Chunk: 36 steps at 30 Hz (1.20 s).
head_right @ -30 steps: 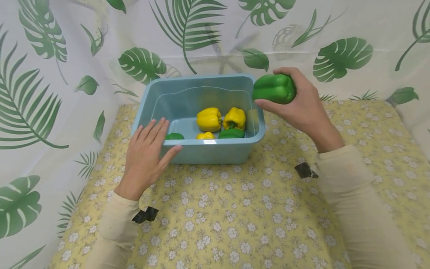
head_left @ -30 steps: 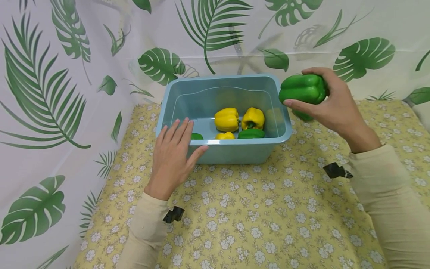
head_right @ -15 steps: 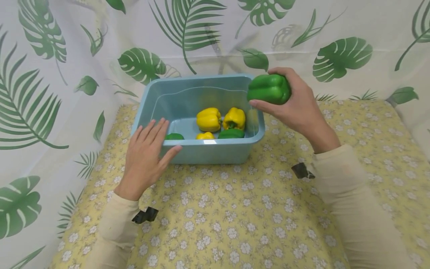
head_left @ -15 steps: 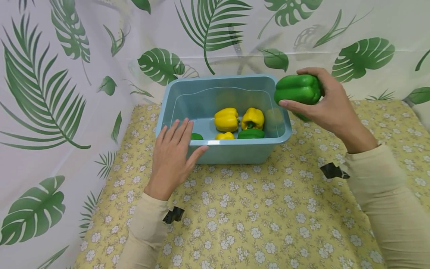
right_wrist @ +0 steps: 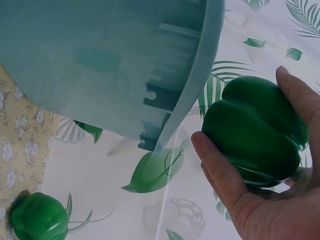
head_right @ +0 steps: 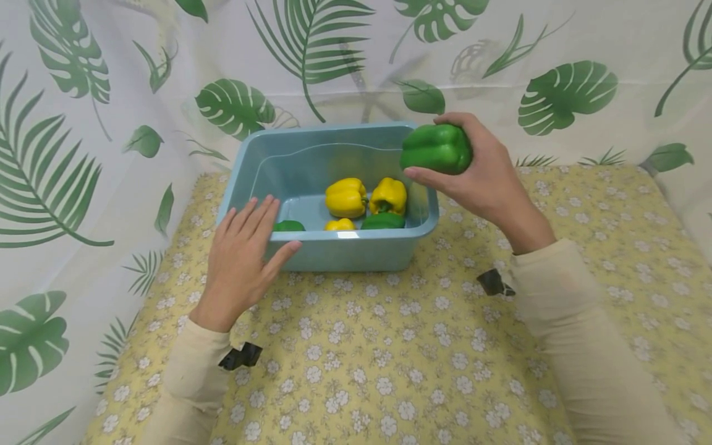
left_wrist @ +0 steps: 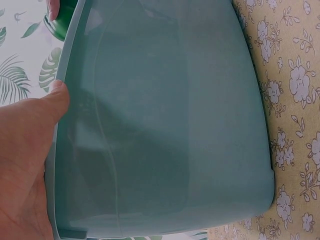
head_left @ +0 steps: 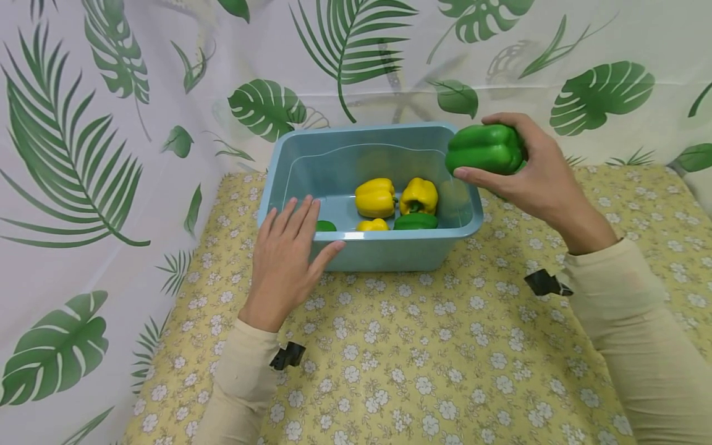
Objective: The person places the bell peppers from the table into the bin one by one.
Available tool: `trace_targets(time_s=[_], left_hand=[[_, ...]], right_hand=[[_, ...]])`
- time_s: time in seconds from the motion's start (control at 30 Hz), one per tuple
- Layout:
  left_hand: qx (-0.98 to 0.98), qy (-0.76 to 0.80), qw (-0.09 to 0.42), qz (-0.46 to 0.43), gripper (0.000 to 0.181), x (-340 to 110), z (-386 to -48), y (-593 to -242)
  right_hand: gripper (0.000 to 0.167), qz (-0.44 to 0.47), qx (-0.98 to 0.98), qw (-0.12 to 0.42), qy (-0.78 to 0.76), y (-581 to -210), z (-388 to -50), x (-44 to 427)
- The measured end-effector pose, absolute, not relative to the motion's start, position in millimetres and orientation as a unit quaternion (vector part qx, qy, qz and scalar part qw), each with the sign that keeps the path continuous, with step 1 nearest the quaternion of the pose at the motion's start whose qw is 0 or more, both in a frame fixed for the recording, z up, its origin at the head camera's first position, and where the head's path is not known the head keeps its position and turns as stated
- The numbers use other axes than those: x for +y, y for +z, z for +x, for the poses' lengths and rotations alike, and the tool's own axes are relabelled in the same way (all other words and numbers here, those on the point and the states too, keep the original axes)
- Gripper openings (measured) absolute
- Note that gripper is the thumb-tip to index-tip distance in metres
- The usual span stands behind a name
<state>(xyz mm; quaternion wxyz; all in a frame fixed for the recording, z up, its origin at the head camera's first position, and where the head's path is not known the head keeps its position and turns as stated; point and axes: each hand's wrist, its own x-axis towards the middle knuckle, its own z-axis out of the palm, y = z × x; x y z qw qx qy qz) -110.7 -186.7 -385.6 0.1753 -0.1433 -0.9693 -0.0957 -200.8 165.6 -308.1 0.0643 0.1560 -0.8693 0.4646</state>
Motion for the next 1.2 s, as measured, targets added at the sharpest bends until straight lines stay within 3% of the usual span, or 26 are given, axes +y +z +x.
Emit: trace_targets(time_s=[1.2], left_hand=[[-0.967,-0.1,0.183,-0.148,0.076,-187.3,-110.6,-385.9]], right_hand=[[0.075,0.176,-0.868,0.063,0.46,-306.0,-197.2,157.1]])
